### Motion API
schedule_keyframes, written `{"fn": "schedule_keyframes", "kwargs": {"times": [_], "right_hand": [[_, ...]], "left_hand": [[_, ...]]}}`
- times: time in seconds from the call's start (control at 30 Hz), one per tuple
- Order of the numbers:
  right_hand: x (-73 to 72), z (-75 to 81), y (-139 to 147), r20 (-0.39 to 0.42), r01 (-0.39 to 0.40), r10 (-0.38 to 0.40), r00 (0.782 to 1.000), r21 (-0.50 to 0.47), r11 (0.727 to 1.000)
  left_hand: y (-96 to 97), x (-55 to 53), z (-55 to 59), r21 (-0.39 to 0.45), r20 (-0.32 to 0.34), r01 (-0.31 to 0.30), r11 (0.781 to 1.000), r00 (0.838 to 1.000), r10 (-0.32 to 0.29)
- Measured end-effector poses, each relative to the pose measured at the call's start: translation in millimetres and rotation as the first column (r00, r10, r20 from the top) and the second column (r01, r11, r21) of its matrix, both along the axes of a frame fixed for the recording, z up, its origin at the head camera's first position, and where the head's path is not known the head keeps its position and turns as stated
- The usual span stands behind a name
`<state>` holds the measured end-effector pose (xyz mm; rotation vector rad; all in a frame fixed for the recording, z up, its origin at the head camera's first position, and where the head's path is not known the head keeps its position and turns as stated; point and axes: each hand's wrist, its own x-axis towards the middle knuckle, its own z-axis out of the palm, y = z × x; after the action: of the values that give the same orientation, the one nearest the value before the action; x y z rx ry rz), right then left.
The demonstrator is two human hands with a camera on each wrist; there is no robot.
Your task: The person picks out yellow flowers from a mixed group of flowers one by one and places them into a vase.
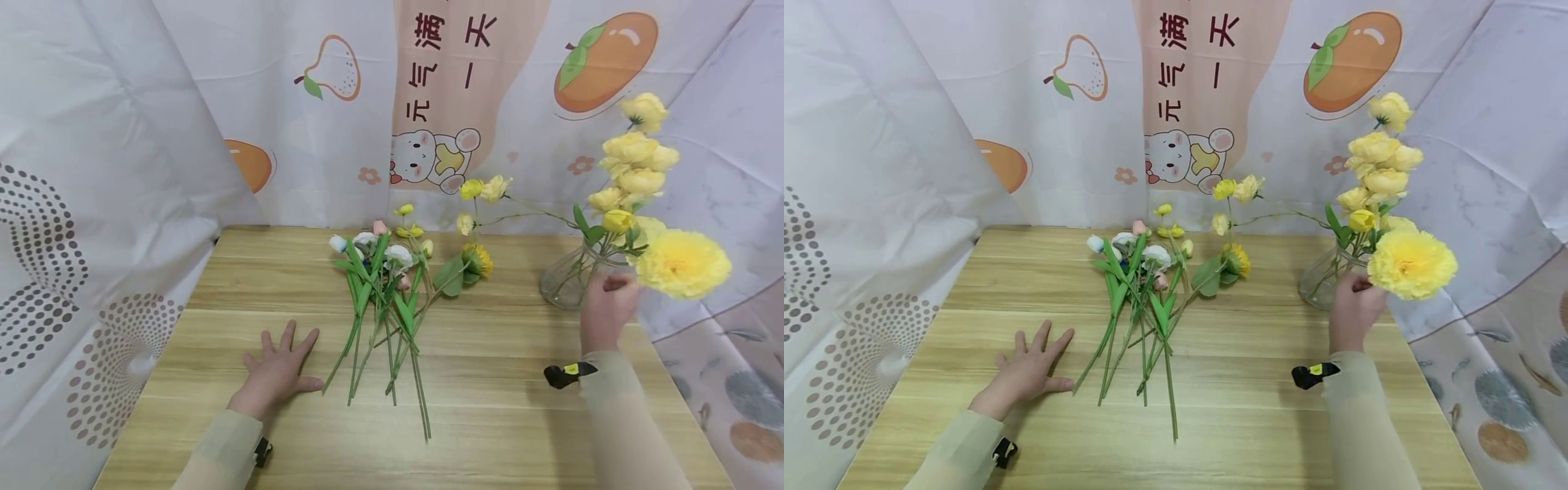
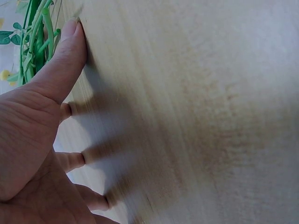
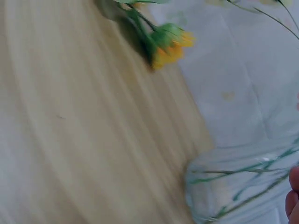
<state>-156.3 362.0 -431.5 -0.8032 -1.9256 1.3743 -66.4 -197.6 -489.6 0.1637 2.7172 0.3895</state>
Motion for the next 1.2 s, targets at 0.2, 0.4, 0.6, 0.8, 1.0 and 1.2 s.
{"fn": "schedule_keyframes", "kwargs": {"times": [0.2,0.4,0.6,0.8,1.0,1.2], "right_hand": [[2.7,-29.0,-21,0.050,-0.078,0.071,0.996,0.144,0.986],[6.3,-44.9,-45,0.280,-0.272,0.208,0.937,0.212,0.939],[11.8,-54.7,-81,0.506,-0.578,0.400,0.764,0.261,0.773],[21.5,-61.4,-135,0.593,-0.812,0.581,0.557,0.241,0.532],[33.8,-64.6,-182,0.627,-0.901,0.651,0.428,0.239,0.362],[42.2,-61.6,-209,0.681,-0.934,0.640,0.357,0.249,0.256]], "left_hand": [[-0.8,0.4,-1.7,0.006,-0.008,0.005,1.000,1.000,-0.005],[-0.9,-0.1,-0.9,0.009,-0.009,0.006,1.000,1.000,-0.006],[-1.0,1.3,0.4,0.007,-0.007,0.006,1.000,1.000,-0.006],[-1.9,1.7,0.8,0.011,-0.010,0.005,1.000,1.000,-0.005],[-1.3,1.1,1.2,0.003,-0.013,0.009,1.000,1.000,-0.009],[-0.4,1.0,2.3,-0.004,-0.011,0.013,1.000,1.000,-0.013]]}}
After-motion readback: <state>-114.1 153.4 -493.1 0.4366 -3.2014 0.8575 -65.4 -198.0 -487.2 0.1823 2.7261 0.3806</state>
